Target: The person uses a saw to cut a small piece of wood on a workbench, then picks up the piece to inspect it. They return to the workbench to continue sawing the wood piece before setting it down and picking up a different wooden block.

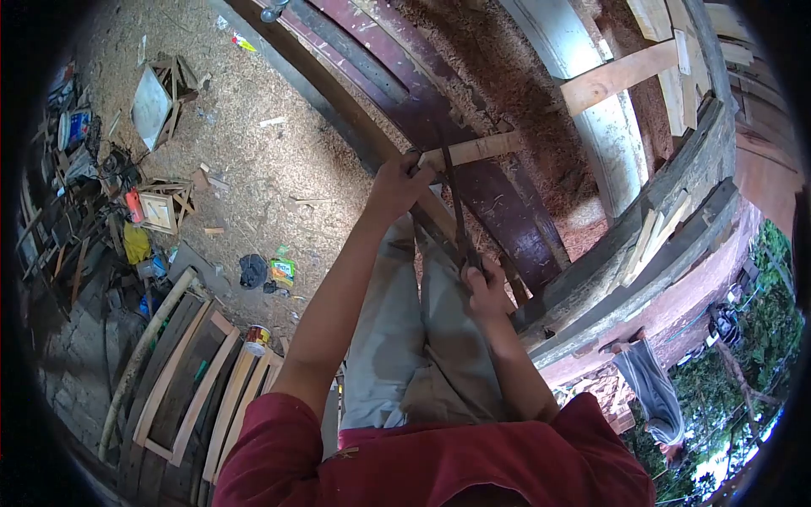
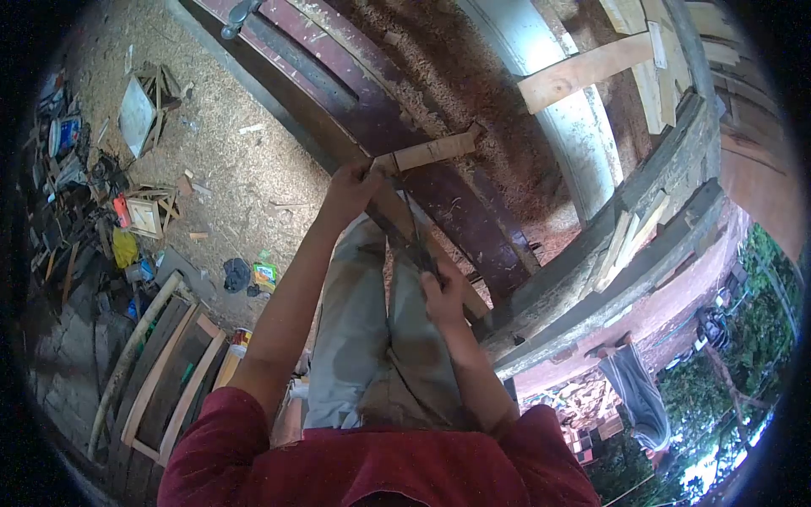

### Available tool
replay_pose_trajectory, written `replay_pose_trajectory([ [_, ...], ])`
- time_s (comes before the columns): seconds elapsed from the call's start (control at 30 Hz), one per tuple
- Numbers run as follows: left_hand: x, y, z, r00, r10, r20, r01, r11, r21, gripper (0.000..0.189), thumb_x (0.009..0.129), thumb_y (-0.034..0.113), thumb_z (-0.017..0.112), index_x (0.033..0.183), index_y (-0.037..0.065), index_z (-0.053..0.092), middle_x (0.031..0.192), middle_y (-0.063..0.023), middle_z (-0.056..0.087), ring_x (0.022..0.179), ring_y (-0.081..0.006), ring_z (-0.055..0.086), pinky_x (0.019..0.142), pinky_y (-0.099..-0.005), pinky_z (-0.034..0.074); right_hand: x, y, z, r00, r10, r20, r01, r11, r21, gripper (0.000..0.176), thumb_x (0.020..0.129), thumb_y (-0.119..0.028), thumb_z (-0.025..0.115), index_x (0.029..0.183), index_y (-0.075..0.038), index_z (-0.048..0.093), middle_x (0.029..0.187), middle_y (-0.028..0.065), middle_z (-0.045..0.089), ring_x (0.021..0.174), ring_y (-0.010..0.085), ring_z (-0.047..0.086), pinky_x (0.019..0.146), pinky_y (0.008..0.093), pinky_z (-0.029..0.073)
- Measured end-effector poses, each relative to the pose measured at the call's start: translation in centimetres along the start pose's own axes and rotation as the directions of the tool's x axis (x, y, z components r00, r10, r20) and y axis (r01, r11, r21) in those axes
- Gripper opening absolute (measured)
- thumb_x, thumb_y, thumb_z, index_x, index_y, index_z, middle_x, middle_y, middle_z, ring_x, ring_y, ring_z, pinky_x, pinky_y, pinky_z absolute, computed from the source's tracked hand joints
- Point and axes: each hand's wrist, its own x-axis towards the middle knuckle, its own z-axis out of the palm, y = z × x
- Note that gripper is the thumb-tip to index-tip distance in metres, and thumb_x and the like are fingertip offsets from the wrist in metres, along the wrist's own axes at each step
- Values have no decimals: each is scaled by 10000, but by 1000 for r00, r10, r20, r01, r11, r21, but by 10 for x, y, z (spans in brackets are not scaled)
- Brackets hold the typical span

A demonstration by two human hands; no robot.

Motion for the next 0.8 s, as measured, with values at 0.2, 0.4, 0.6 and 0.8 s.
replay_pose_trajectory([
  [0.2,-2,-2,2,994,91,-68,-89,996,26,357,932,334,710,1020,-11,735,709,-119,667,646,-170,632,634,-384,505,17,-4,-1,1000,-11,-22,10,998,-60,281,1022,-134,691,1227,35,598,1035,54,629,927,130,602,812,321,505],
  [0.4,0,0,3,994,80,-73,-74,994,86,338,910,313,714,997,-14,729,683,-120,654,630,-182,630,622,-385,499,6,-1,0,997,-79,-4,78,996,-44,313,1013,-132,706,1262,17,590,1026,55,641,878,128,603,803,319,510],
  [0.6,-7,8,2,995,73,-70,-69,996,53,341,909,309,705,1005,-18,725,678,-112,643,629,-158,612,612,-379,491,9,-11,4,995,-93,-39,93,996,3,184,1015,-144,702,1098,-4,616,937,32,634,812,109,588,730,291,494],
  [0.8,-3,-1,5,992,81,-100,-79,997,24,354,910,309,704,1029,-23,726,710,-103,665,652,-133,608,621,-363,496,11,-13,12,990,-118,-82,122,991,46,207,1012,-135,698,1137,7,614,945,35,648,828,101,600,738,278,494],
])
